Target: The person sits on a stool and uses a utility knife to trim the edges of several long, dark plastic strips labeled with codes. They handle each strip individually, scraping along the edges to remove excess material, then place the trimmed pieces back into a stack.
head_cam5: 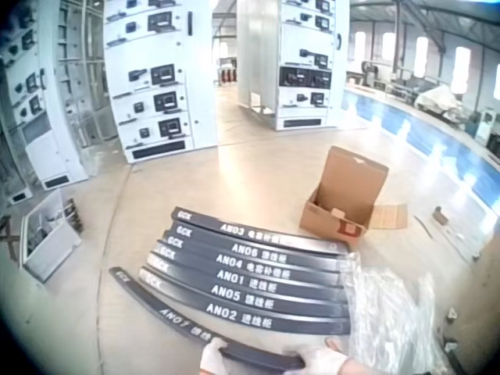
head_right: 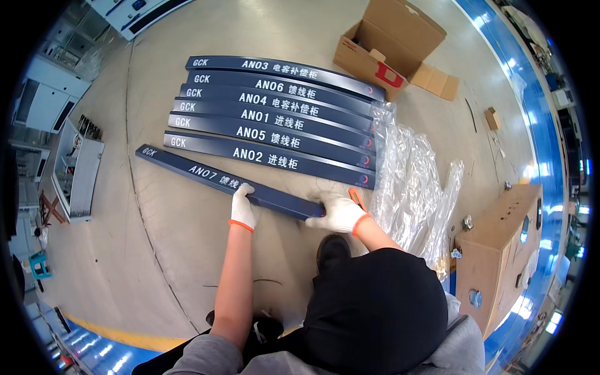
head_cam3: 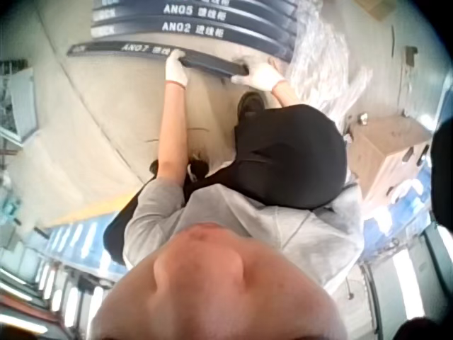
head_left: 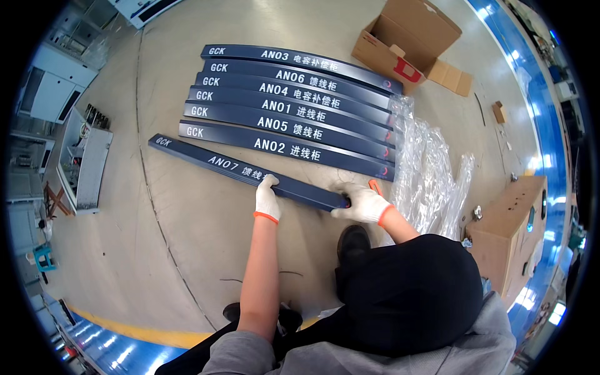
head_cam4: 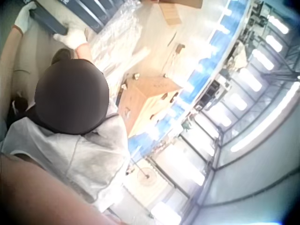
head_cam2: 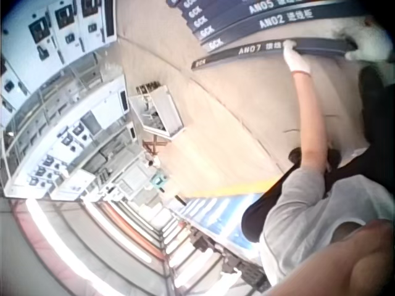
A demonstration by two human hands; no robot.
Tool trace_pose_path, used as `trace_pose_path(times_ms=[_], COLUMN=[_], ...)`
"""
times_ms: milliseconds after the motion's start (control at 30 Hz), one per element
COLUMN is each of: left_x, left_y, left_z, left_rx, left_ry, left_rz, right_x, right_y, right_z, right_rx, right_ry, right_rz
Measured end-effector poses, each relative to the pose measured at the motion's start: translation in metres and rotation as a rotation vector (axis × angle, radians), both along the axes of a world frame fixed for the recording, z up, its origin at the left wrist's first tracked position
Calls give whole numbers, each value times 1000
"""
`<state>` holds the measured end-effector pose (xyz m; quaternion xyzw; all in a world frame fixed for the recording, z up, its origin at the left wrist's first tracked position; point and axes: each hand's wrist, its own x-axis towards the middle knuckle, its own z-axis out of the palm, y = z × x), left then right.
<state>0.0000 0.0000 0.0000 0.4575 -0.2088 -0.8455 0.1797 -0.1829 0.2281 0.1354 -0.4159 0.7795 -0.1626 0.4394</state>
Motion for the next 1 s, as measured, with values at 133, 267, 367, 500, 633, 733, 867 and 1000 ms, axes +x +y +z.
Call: trace_pose_path(times_ms=[133,267,367,500,633,733,867,1000], left_x=[-25,5,28,62,84,106,119,90], left_y=[22,-7,-38,-44,-52,-67,-76,-59], left_z=[13,32,41,16,17,12,10,24], left_rx=[-33,-417,-805,-1265,-378,-195,-313,-983], left_ry=[-2,-399,-579,-672,-253,110,88,-1001], left_rz=[-59,-340,-340,-405,87,196,240,-256], right_x=[-17,-25,-28,-15,-5,-4,3,7], right_y=[4,2,1,-11,-21,-30,-29,-30], right_z=[-31,-46,-52,-61,-72,-76,-87,-88], right_rx=[31,-92,-104,-230,-301,-308,-268,-236], right_ry=[101,325,588,690,681,654,628,580], right_rz=[81,-26,-33,-47,-105,-104,-64,-71])
